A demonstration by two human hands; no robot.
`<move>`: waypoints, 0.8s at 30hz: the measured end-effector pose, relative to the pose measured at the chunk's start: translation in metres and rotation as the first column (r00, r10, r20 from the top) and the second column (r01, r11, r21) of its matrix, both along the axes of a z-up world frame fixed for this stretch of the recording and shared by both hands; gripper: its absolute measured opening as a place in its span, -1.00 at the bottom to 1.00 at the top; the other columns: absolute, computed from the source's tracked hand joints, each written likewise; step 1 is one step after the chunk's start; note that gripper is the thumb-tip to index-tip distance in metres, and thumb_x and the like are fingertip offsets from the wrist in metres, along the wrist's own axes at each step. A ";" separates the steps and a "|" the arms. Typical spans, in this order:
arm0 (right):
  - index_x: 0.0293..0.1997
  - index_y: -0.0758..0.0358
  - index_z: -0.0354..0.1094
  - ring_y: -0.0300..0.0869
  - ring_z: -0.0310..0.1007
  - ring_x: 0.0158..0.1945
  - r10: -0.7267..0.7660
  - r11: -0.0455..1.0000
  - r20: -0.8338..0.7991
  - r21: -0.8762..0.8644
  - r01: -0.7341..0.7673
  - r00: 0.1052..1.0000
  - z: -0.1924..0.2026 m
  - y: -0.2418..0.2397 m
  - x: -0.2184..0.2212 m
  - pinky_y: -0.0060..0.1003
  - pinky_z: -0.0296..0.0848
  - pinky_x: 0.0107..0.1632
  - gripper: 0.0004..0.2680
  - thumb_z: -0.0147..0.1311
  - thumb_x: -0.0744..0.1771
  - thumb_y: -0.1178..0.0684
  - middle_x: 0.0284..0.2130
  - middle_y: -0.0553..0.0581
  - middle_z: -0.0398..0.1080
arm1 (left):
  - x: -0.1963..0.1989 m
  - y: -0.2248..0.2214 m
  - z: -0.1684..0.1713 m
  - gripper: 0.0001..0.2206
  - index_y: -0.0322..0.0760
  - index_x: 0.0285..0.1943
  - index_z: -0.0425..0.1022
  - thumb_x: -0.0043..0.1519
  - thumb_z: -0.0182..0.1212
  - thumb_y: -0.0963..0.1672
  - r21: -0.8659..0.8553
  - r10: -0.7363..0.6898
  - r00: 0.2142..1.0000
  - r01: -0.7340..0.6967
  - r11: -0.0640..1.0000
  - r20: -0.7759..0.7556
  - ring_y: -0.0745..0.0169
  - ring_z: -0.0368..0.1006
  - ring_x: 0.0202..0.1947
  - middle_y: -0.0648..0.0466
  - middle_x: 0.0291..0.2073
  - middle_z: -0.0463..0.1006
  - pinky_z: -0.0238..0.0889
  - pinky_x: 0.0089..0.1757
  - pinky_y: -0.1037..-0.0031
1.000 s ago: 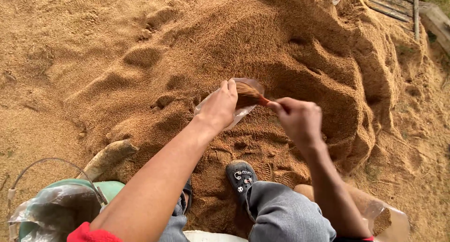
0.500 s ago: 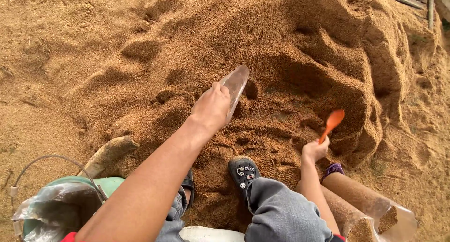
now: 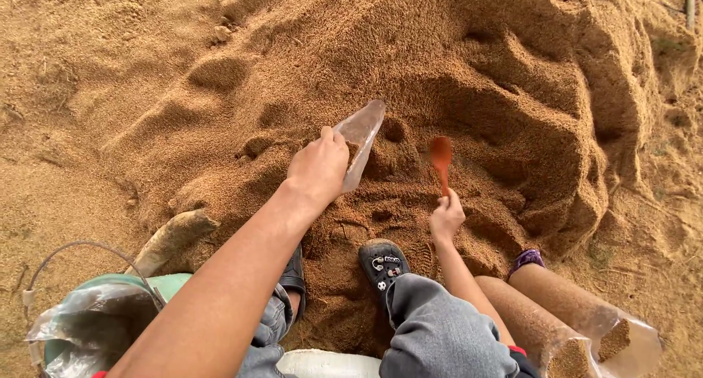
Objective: The person scoops substrate from a large pile into small clear plastic bags using a hand-held orange scoop.
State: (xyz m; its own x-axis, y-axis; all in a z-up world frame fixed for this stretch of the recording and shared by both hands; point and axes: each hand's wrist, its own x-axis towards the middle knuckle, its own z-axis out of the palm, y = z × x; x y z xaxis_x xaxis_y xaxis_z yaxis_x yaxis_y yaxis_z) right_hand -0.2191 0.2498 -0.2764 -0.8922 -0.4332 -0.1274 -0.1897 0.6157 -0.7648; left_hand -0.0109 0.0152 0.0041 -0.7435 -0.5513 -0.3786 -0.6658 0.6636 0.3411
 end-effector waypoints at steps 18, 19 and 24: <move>-0.16 0.28 0.52 -0.34 0.06 -0.61 0.280 0.958 0.248 -0.127 -0.255 0.927 0.084 -0.050 -0.011 -0.45 0.05 -0.54 -0.82 0.09 0.44 -0.01 -0.61 0.08 0.31 | -0.009 -0.006 -0.006 -0.52 -0.79 0.30 0.18 0.15 0.05 -0.39 0.008 -0.056 0.997 0.057 0.998 -0.049 -0.21 0.62 -0.28 -0.51 0.09 0.28 0.61 -0.34 0.15; -0.16 0.28 0.52 -0.34 0.06 -0.61 0.281 0.958 0.243 -0.127 -0.256 0.928 0.108 -0.052 -0.017 -0.45 0.05 -0.54 -0.82 0.09 0.44 -0.01 -0.61 0.08 0.31 | -0.011 -0.007 -0.009 -0.52 -0.79 0.30 0.18 0.15 0.05 -0.39 0.007 -0.056 0.997 0.056 0.998 -0.053 -0.21 0.62 -0.28 -0.51 0.09 0.28 0.61 -0.34 0.15; -0.27 0.25 0.55 -0.33 -0.01 -0.63 0.353 0.927 -0.068 -0.112 -0.359 0.933 0.216 -0.058 -0.042 -0.43 -0.02 -0.51 -0.79 0.13 0.46 -0.02 -0.69 0.12 0.34 | -0.012 -0.004 -0.012 -0.54 -0.80 0.30 0.19 0.16 -0.04 -0.40 -0.005 -0.100 0.994 0.100 0.995 -0.046 -0.07 0.61 -0.32 -0.45 0.02 0.34 0.62 -0.32 0.24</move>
State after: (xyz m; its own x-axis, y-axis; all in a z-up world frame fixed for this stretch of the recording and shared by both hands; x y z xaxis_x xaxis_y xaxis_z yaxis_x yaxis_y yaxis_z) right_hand -0.2613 0.1923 -0.0603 -0.6798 -0.7332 -0.0173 -0.4161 0.4050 -0.8141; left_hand -0.0232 0.0116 -0.0078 -0.8114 -0.4744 -0.3414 -0.5798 0.7268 0.3683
